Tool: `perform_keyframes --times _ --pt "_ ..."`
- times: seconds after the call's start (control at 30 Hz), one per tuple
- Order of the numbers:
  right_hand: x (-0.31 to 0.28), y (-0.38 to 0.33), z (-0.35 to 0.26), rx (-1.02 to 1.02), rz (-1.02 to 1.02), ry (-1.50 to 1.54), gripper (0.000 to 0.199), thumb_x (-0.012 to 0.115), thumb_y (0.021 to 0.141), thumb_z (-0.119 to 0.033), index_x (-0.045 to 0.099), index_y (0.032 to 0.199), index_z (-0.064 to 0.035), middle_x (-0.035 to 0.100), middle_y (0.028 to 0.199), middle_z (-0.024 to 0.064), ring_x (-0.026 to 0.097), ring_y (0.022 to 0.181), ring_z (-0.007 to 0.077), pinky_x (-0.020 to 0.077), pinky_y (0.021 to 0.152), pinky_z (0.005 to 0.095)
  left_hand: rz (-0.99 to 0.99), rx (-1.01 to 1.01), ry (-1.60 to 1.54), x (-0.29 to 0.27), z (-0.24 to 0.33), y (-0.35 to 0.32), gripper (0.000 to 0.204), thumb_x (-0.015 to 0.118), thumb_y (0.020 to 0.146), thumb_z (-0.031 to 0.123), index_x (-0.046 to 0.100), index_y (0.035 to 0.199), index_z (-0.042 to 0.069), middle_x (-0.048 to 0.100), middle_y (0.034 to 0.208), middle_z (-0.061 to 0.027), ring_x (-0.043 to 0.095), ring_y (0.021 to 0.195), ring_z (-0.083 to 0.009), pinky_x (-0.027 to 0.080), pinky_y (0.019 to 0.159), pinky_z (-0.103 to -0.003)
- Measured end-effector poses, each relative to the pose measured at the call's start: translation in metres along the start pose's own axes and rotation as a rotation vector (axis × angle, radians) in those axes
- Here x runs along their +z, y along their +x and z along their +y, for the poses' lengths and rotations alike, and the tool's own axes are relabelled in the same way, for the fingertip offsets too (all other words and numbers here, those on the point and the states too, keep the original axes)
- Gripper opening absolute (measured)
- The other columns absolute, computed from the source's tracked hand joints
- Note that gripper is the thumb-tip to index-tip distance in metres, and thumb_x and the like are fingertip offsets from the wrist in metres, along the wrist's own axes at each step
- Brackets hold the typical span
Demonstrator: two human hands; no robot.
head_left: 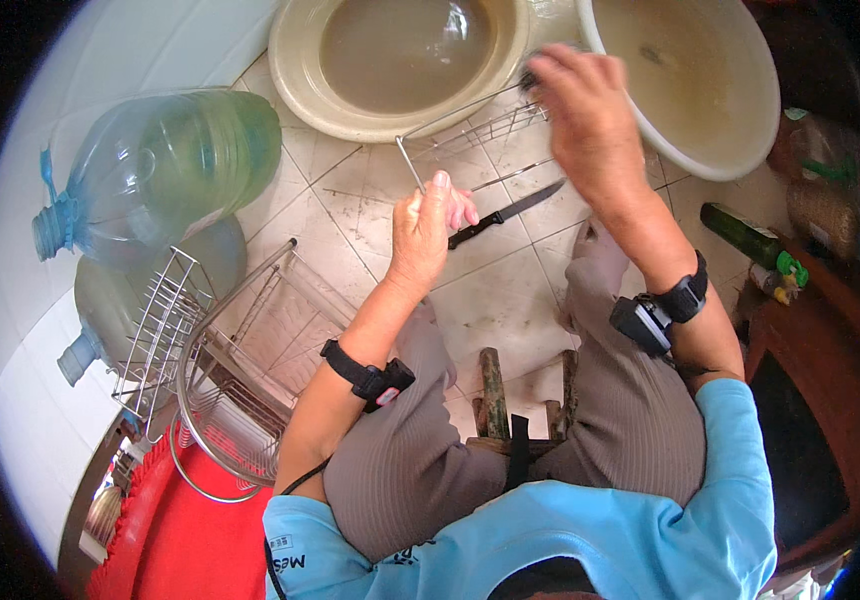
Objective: The person washes a plastic lid and a metal bowl in a basin of water, then scrubs a knife and a metal dish rack with a steel wool pad. The person rinses the items and places them in a drying rack.
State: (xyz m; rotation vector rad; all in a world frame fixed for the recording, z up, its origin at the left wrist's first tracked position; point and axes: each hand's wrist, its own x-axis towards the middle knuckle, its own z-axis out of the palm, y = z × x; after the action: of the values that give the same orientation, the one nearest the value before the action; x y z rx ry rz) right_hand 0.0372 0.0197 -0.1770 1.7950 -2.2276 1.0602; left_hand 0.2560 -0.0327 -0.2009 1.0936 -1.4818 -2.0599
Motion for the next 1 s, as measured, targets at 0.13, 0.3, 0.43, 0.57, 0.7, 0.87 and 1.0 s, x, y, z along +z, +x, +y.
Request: perform_keyframes --times 0.13,0.3,0.43,0.57,0.7,0.87,1.0 --pt "-0.012 -0.007 0.005 0.121 0.058 0.031 0.032 0.071 0.080 -0.004 0.065 0.112 -0.0077 0.062 0.115 0.0105 0.054 0.101 0.0331 0.0473 0.087 0.0414 0.118 0.029 0.257 -0.004 0.017 0.002 0.031 0.054 0.099 0.027 0.053 0.085 0.000 0.054 0.085 -0.0119 0.057 0.090 -0.0243 0.043 0.095 -0.042" --pt "-0.010 -0.010 0.005 0.076 0.061 0.129 0.036 0.072 0.077 -0.001 0.065 0.112 -0.0081 0.061 0.119 0.0094 0.052 0.104 0.0338 0.0477 0.088 0.0403 0.314 0.710 1.186 -0.012 0.063 0.025 0.045 0.068 0.089 0.031 0.053 0.118 0.000 0.053 0.124 -0.0221 0.048 0.123 -0.0311 0.036 0.103 -0.046" --pt "-0.012 -0.016 0.005 -0.001 -0.014 0.097 0.036 0.073 0.075 0.000 0.065 0.110 -0.0078 0.061 0.120 0.0081 0.053 0.103 0.0343 0.0489 0.088 0.0407 -0.109 0.439 1.452 0.009 0.062 0.055 0.045 0.068 0.087 0.038 0.054 0.112 0.004 0.066 0.101 -0.0174 0.063 0.099 -0.0363 0.048 0.081 -0.048" --pt "-0.035 -0.031 -0.001 -0.037 -0.075 0.056 0.038 0.072 0.072 0.003 0.064 0.108 -0.0073 0.060 0.122 0.0080 0.054 0.101 0.0355 0.0508 0.085 0.0407 -0.005 0.357 1.458 0.012 0.048 0.058 0.036 0.066 0.089 0.038 0.052 0.102 0.008 0.065 0.069 -0.0147 0.066 0.068 -0.0381 0.050 0.057 -0.048" --pt "-0.035 -0.035 0.014 -0.042 -0.092 0.073 0.037 0.071 0.071 0.006 0.065 0.106 -0.0065 0.061 0.118 0.0098 0.055 0.100 0.0353 0.0514 0.082 0.0410 -0.004 0.387 1.414 0.015 0.031 0.054 0.033 0.064 0.091 0.037 0.051 0.101 0.008 0.064 0.066 -0.0169 0.066 0.067 -0.0388 0.049 0.057 -0.050" --pt "0.007 -0.038 0.035 -0.034 -0.237 0.193 0.033 0.072 0.074 0.003 0.065 0.106 -0.0040 0.062 0.118 0.0105 0.056 0.100 0.0330 0.0511 0.082 0.0407 -0.291 0.352 1.425 0.029 0.000 0.025 0.016 0.061 0.090 0.019 0.052 0.095 0.007 0.066 0.068 -0.0143 0.068 0.065 -0.0359 0.053 0.056 -0.048" --pt "-0.020 -0.065 0.034 0.163 -0.039 0.334 0.027 0.072 0.079 -0.001 0.067 0.105 -0.0029 0.063 0.118 0.0126 0.059 0.101 0.0320 0.0504 0.086 0.0396 -0.276 0.321 1.479 0.017 -0.007 0.018 0.014 0.059 0.091 0.019 0.052 0.096 0.008 0.066 0.066 -0.0132 0.067 0.063 -0.0352 0.053 0.054 -0.047"
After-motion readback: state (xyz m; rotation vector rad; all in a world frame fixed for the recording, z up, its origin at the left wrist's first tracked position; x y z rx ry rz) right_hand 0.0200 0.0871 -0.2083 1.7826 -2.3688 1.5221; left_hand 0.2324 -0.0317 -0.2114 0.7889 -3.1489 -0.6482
